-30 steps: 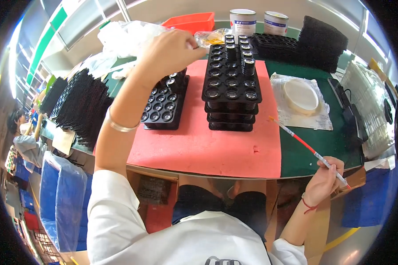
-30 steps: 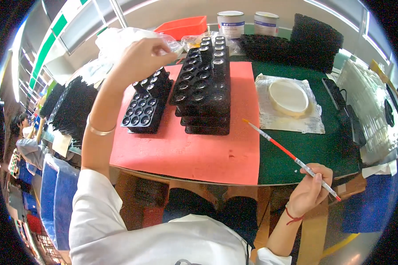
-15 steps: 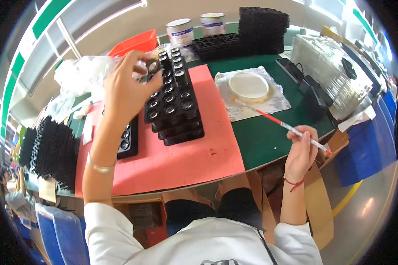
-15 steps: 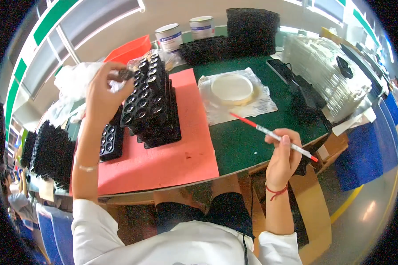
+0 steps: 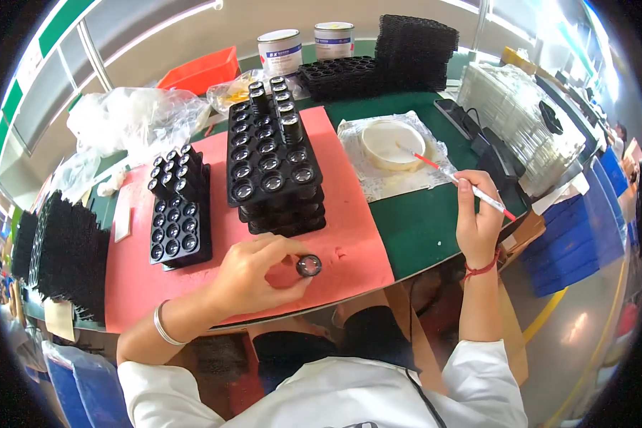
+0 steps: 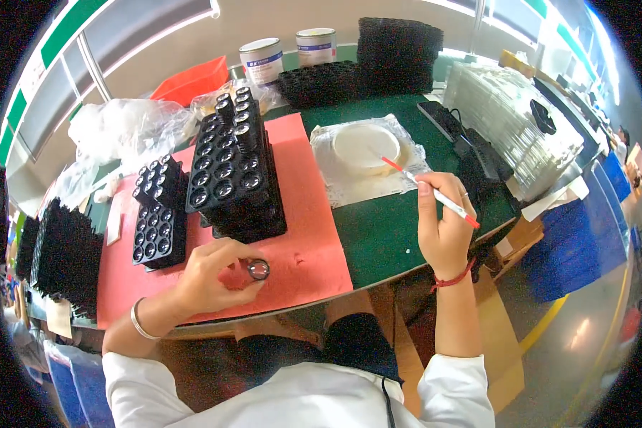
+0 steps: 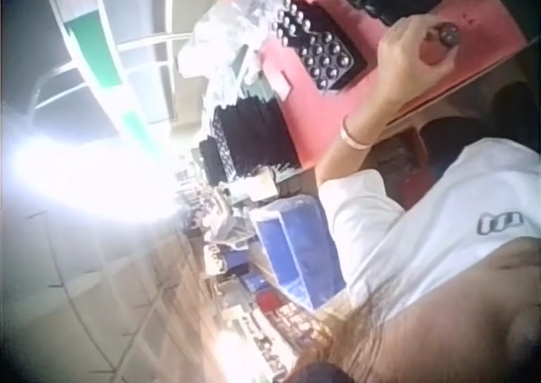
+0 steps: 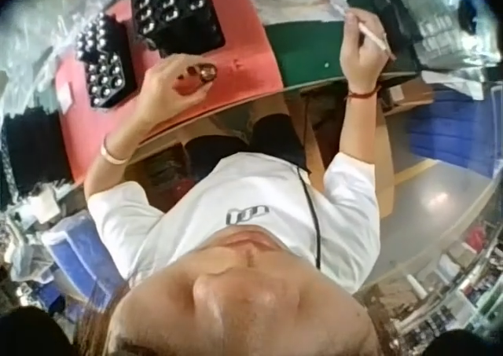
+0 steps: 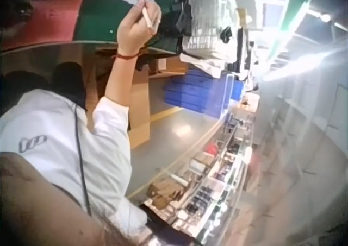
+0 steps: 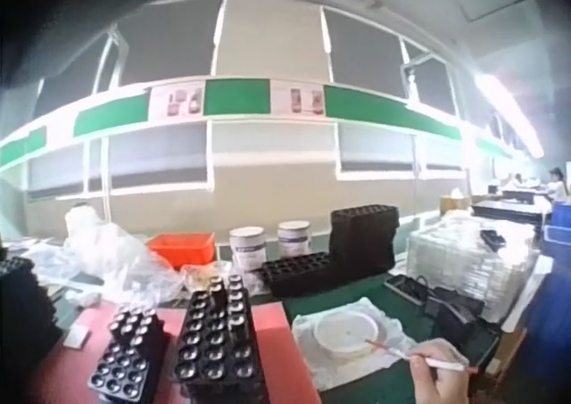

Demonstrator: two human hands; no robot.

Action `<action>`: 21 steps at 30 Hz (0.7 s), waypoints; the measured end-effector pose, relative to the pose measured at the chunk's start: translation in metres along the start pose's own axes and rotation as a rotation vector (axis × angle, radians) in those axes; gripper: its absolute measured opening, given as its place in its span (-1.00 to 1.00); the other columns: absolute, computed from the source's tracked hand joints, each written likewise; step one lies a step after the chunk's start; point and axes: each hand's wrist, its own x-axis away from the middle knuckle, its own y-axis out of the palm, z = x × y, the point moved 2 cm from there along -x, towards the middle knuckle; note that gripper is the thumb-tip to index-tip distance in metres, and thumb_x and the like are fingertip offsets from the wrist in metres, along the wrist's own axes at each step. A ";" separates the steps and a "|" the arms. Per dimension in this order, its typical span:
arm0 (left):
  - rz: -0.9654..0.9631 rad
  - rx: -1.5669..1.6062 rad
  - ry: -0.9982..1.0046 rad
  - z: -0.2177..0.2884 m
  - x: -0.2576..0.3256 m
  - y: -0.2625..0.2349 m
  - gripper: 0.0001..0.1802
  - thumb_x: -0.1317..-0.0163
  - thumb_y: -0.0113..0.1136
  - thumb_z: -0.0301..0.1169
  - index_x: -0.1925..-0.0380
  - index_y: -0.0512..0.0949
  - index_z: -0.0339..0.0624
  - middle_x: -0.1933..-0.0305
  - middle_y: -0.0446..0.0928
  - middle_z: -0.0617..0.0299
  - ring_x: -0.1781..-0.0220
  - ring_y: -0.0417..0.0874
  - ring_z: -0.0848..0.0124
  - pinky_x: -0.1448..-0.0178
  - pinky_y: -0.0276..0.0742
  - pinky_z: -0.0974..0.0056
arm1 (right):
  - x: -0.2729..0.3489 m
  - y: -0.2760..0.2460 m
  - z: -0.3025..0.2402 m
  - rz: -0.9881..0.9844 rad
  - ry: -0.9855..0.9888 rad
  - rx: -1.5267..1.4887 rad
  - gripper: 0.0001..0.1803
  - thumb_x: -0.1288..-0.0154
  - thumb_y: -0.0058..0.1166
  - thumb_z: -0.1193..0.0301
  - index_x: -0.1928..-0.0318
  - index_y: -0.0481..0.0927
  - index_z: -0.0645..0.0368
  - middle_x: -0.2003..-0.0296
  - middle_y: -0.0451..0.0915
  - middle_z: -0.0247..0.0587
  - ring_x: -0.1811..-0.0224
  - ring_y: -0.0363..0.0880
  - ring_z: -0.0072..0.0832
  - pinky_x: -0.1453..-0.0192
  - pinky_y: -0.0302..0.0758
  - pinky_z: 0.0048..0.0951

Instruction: Applying orange sealant to small black components with a brush.

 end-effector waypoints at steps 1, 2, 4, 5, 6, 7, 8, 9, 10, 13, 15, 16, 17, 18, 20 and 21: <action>-0.029 0.053 -0.029 -0.001 0.000 0.001 -0.72 0.18 0.29 -0.46 0.36 0.52 -0.16 0.47 0.53 0.20 0.46 0.56 0.34 0.38 0.51 0.33 | 0.001 0.001 -0.001 -0.011 0.007 0.013 -0.89 -0.24 -0.07 0.49 0.36 0.48 0.29 0.44 0.51 -0.13 0.39 0.48 -0.34 0.26 0.39 -0.48; -0.024 0.058 -0.032 -0.003 0.001 0.001 -0.72 0.18 0.29 -0.46 0.36 0.52 -0.16 0.47 0.53 0.20 0.46 0.56 0.34 0.38 0.51 0.33 | 0.002 0.003 -0.001 -0.022 0.014 0.025 -0.88 -0.24 -0.08 0.49 0.36 0.48 0.28 0.44 0.50 -0.13 0.39 0.48 -0.36 0.26 0.38 -0.48; -0.048 0.110 -0.070 -0.006 0.001 0.003 -0.71 0.14 0.29 -0.42 0.33 0.52 -0.19 0.48 0.52 0.18 0.48 0.53 0.37 0.38 0.48 0.35 | 0.007 0.006 0.003 -0.028 0.054 -0.012 -0.86 -0.26 -0.09 0.47 0.37 0.48 0.28 0.45 0.50 -0.16 0.39 0.48 -0.40 0.26 0.38 -0.50; -0.042 0.112 -0.075 -0.007 0.002 0.003 -0.71 0.14 0.29 -0.42 0.33 0.52 -0.19 0.48 0.52 0.18 0.48 0.53 0.37 0.38 0.48 0.35 | 0.008 0.007 0.006 -0.027 0.099 -0.050 -0.84 -0.28 -0.10 0.45 0.37 0.48 0.28 0.45 0.50 -0.18 0.39 0.47 -0.45 0.27 0.38 -0.51; -0.092 0.183 -0.196 -0.010 0.002 0.003 -0.69 0.13 0.29 -0.40 0.32 0.52 -0.21 0.48 0.52 0.20 0.49 0.51 0.42 0.38 0.46 0.38 | 0.008 0.007 0.009 -0.003 0.146 -0.117 -0.80 -0.30 -0.13 0.42 0.37 0.48 0.29 0.46 0.50 -0.21 0.39 0.46 -0.49 0.26 0.37 -0.53; -0.142 0.256 -0.317 -0.012 0.003 0.003 -0.68 0.11 0.29 -0.37 0.31 0.52 -0.23 0.48 0.52 0.21 0.50 0.49 0.46 0.38 0.44 0.40 | 0.007 0.006 0.012 0.020 0.196 -0.183 -0.77 -0.32 -0.15 0.39 0.38 0.48 0.29 0.46 0.50 -0.24 0.40 0.44 -0.54 0.25 0.36 -0.55; -0.138 0.262 -0.324 -0.012 0.003 0.002 -0.68 0.11 0.29 -0.37 0.31 0.52 -0.23 0.48 0.52 0.21 0.50 0.49 0.46 0.38 0.44 0.40 | 0.009 0.004 0.016 0.104 0.271 -0.331 -0.71 -0.36 -0.20 0.33 0.37 0.47 0.29 0.45 0.49 -0.28 0.39 0.42 -0.58 0.22 0.36 -0.58; -0.127 0.324 -0.367 -0.013 0.003 0.002 -0.67 0.11 0.30 -0.36 0.30 0.52 -0.23 0.49 0.51 0.25 0.50 0.47 0.51 0.38 0.41 0.42 | 0.011 -0.002 0.022 0.150 0.340 -0.412 -0.68 -0.38 -0.25 0.29 0.34 0.45 0.29 0.43 0.48 -0.25 0.37 0.42 -0.57 0.19 0.35 -0.57; -0.110 0.386 -0.416 -0.015 0.004 0.002 -0.66 0.10 0.30 -0.34 0.30 0.52 -0.23 0.50 0.50 0.28 0.51 0.44 0.55 0.38 0.39 0.45 | 0.011 -0.002 0.025 0.247 0.330 -0.532 -0.68 -0.38 -0.25 0.27 0.32 0.43 0.29 0.44 0.46 -0.24 0.36 0.42 -0.55 0.19 0.36 -0.55; -0.063 0.718 -0.509 -0.026 0.011 0.007 -0.68 0.02 0.29 -0.38 0.25 0.50 -0.24 0.45 0.49 0.40 0.45 0.42 0.68 0.39 0.34 0.52 | 0.019 -0.010 0.022 0.338 0.355 -0.779 -0.73 -0.33 -0.20 0.29 0.29 0.40 0.28 0.39 0.42 -0.19 0.32 0.40 -0.48 0.16 0.35 -0.45; -0.072 0.770 -0.542 -0.026 0.007 0.005 -0.69 -0.02 0.28 -0.41 0.24 0.48 -0.31 0.41 0.48 0.39 0.41 0.43 0.71 0.38 0.35 0.54 | 0.031 -0.016 0.014 0.307 0.375 -1.002 -0.74 -0.31 -0.18 0.29 0.27 0.38 0.28 0.34 0.40 -0.18 0.29 0.39 -0.48 0.14 0.33 -0.43; -0.060 0.828 -0.561 -0.026 0.006 0.004 -0.69 -0.03 0.28 -0.41 0.25 0.47 -0.33 0.40 0.48 0.38 0.40 0.44 0.70 0.36 0.37 0.54 | 0.038 -0.018 0.008 0.349 0.395 -1.034 -0.75 -0.28 -0.16 0.29 0.26 0.35 0.26 0.34 0.39 -0.18 0.29 0.38 -0.46 0.13 0.33 -0.43; -0.051 0.890 -0.572 -0.025 0.005 0.002 -0.69 -0.03 0.28 -0.41 0.26 0.47 -0.35 0.39 0.47 0.37 0.36 0.45 0.68 0.30 0.39 0.53 | 0.044 -0.018 0.000 0.343 0.389 -1.094 -0.76 -0.27 -0.15 0.30 0.27 0.33 0.25 0.36 0.37 -0.20 0.32 0.35 -0.45 0.16 0.31 -0.44; -0.058 0.911 -0.589 -0.026 0.005 0.000 -0.69 -0.03 0.28 -0.41 0.26 0.47 -0.35 0.38 0.47 0.38 0.34 0.45 0.67 0.26 0.40 0.53 | 0.049 -0.017 -0.009 0.339 0.383 -1.153 -0.77 -0.26 -0.15 0.30 0.28 0.31 0.24 0.38 0.34 -0.21 0.35 0.33 -0.44 0.19 0.30 -0.45; -0.078 0.921 -0.617 -0.026 0.004 -0.001 -0.72 -0.03 0.29 -0.41 0.30 0.49 -0.34 0.39 0.46 0.39 0.30 0.46 0.66 0.19 0.41 0.52 | 0.054 -0.012 -0.020 0.241 0.323 -1.058 -0.78 -0.23 -0.14 0.30 0.35 0.26 0.21 0.49 0.26 -0.25 0.44 0.22 -0.47 0.32 0.23 -0.48; -0.064 0.920 -0.634 -0.028 0.006 0.000 -0.72 -0.03 0.29 -0.41 0.30 0.49 -0.34 0.39 0.46 0.39 0.30 0.46 0.66 0.19 0.41 0.52 | 0.056 -0.010 -0.022 0.155 0.269 -1.013 -0.78 -0.23 -0.14 0.29 0.37 0.26 0.20 0.51 0.24 -0.26 0.47 0.19 -0.49 0.36 0.20 -0.49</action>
